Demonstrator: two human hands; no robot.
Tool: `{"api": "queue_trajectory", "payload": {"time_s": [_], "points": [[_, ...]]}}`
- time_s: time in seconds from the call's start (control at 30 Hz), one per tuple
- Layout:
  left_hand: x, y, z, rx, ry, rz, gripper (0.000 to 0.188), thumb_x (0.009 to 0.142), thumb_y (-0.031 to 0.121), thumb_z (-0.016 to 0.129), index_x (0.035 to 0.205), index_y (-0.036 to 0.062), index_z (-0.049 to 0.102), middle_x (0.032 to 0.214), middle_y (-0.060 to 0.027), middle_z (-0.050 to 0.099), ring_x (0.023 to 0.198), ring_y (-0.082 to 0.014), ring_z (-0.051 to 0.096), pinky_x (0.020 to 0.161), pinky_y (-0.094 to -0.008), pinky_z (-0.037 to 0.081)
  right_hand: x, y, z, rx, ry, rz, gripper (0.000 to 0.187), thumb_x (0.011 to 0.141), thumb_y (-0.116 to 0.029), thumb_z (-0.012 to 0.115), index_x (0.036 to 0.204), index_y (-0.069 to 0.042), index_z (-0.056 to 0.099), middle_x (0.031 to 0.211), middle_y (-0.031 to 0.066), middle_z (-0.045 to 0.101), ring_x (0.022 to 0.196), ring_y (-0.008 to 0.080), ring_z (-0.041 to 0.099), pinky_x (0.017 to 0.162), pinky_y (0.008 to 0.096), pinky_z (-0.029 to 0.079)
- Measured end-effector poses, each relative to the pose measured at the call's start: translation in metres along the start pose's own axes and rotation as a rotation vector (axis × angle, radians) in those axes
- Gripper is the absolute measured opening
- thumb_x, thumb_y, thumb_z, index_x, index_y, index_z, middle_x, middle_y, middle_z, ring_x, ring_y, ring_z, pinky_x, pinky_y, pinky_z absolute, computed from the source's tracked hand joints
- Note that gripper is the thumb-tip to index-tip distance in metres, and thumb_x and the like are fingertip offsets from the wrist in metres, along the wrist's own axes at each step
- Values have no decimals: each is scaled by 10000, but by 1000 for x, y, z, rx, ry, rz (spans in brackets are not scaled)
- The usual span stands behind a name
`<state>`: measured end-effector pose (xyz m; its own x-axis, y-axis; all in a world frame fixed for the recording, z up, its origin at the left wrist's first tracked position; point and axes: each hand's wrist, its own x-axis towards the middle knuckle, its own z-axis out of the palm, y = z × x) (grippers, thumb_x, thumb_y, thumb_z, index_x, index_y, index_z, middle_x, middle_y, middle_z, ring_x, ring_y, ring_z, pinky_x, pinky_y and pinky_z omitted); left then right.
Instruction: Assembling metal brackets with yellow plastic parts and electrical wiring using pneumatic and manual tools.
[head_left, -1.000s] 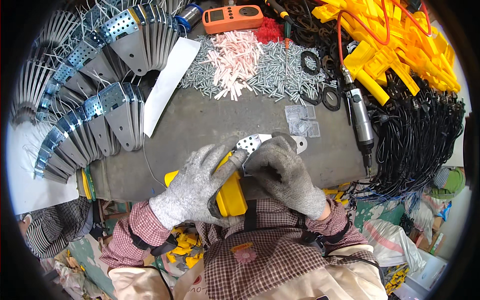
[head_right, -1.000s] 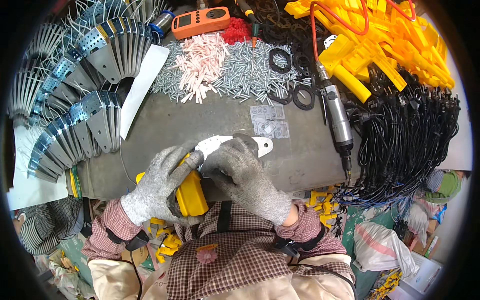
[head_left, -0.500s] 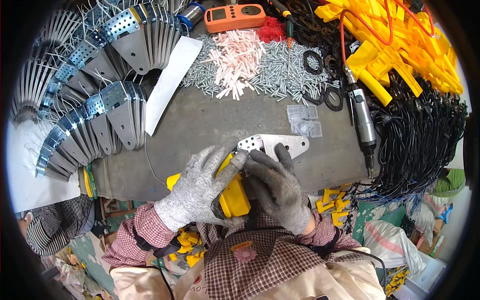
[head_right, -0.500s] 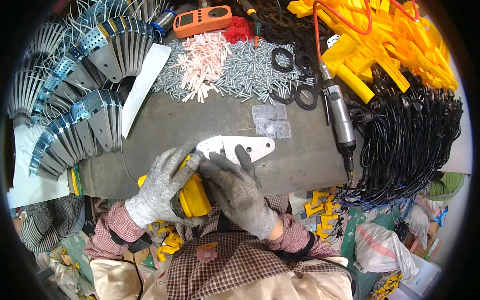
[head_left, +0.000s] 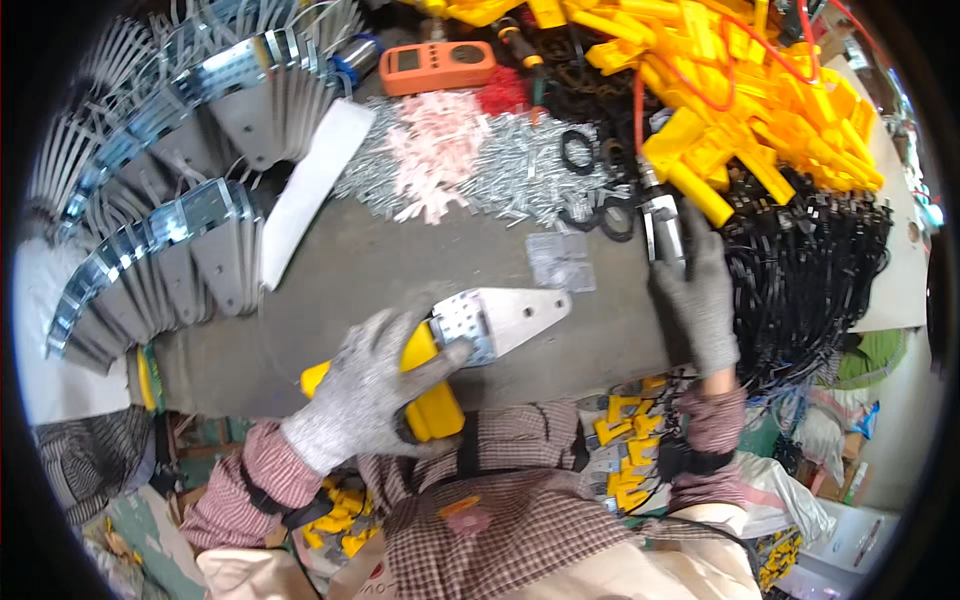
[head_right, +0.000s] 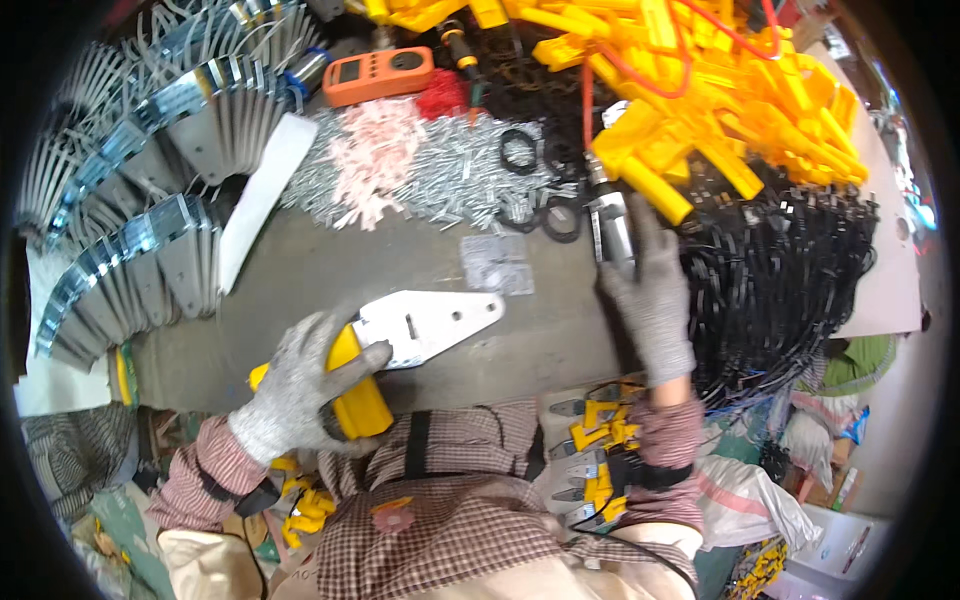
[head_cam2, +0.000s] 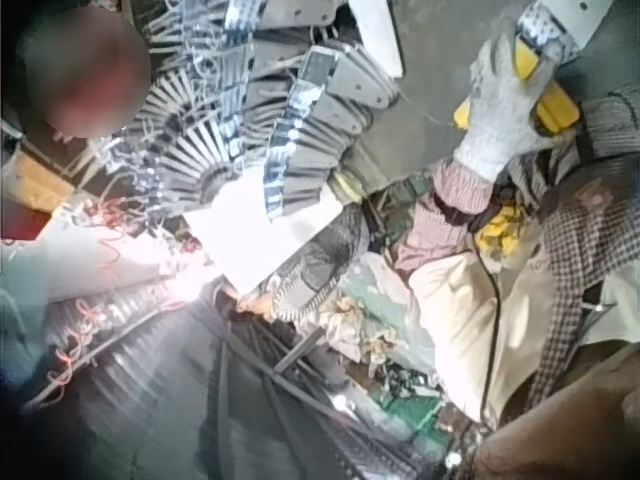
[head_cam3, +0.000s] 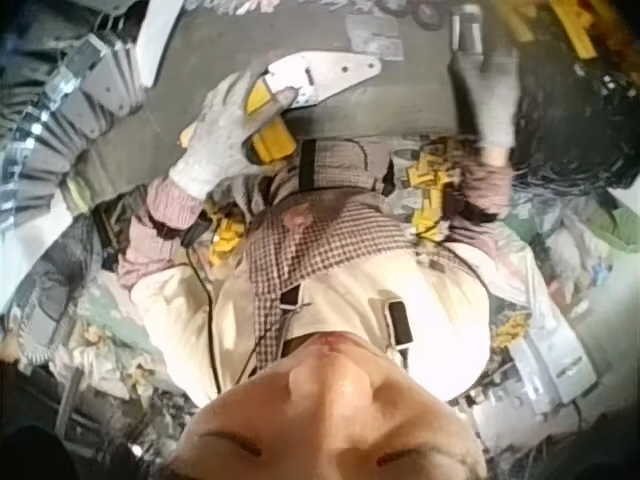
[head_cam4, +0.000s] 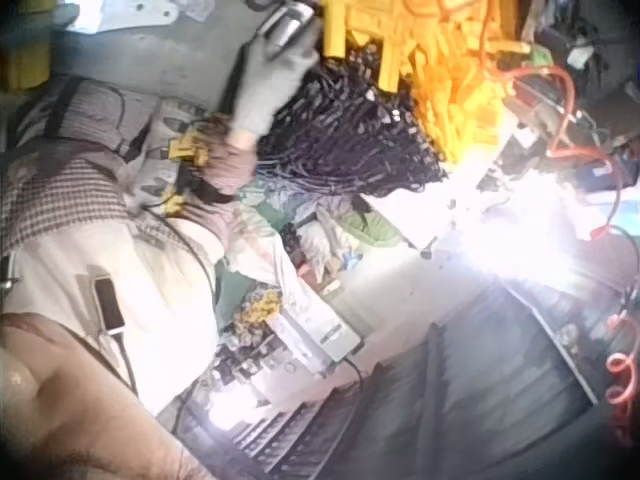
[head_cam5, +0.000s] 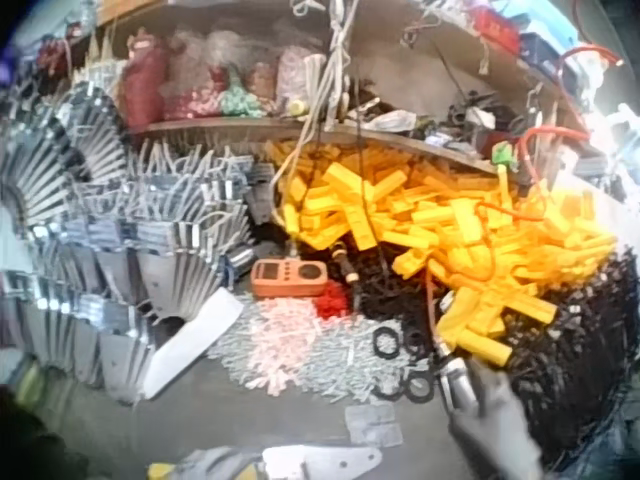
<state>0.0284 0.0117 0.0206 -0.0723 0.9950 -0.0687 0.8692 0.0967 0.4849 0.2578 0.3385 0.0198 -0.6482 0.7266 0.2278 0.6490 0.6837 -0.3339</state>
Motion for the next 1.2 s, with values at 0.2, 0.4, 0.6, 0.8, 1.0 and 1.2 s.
{"api": "queue_trajectory", "payload": {"time_s": [0.2,0.4,0.6,0.8,1.0,1.2], "points": [[-6,-4,10,29,68,16,989,597,599,870,1463,272,523,1515,-251,335,1313,-494,410,1084,-592,375,-16,-89,22,1674,65,251,599,916,-173,640,1455,-43,411,1353,156,555,1079,229,617,962,399,529],[-3,-3,7,55,37,25,1006,585,605,864,1462,242,530,1505,-271,345,1291,-501,441,1071,-594,384,-9,-134,75,2455,120,223,281,992,-214,599,1255,-128,551,1091,72,614,843,141,583,874,409,519],[-1,-4,7,71,-43,-25,1000,582,604,865,1457,240,543,1530,-277,326,1323,-510,421,1085,-596,372,-14,-120,94,2549,133,345,224,984,-146,594,1205,-132,554,1001,51,602,812,132,566,867,386,506],[-1,-4,5,61,-54,-22,970,591,603,866,1445,264,556,1536,-278,323,1322,-504,425,1076,-614,369,-15,-128,87,2414,186,342,225,981,-130,591,1203,-122,556,1009,54,609,818,137,573,852,387,510],[2,-6,5,35,-11,13,963,593,612,866,1439,265,562,1514,-283,352,1298,-500,451,1049,-610,393,-15,-128,89,2499,127,377,227,978,-127,591,1202,-127,555,1013,52,612,824,139,585,849,390,526],[3,-5,2,29,-11,12,959,593,602,872,1435,260,566,1489,-284,375,1280,-492,466,1041,-586,410,-15,-118,95,2492,144,457,228,974,-128,595,1197,-125,552,1013,52,612,831,140,596,851,392,531]]}}
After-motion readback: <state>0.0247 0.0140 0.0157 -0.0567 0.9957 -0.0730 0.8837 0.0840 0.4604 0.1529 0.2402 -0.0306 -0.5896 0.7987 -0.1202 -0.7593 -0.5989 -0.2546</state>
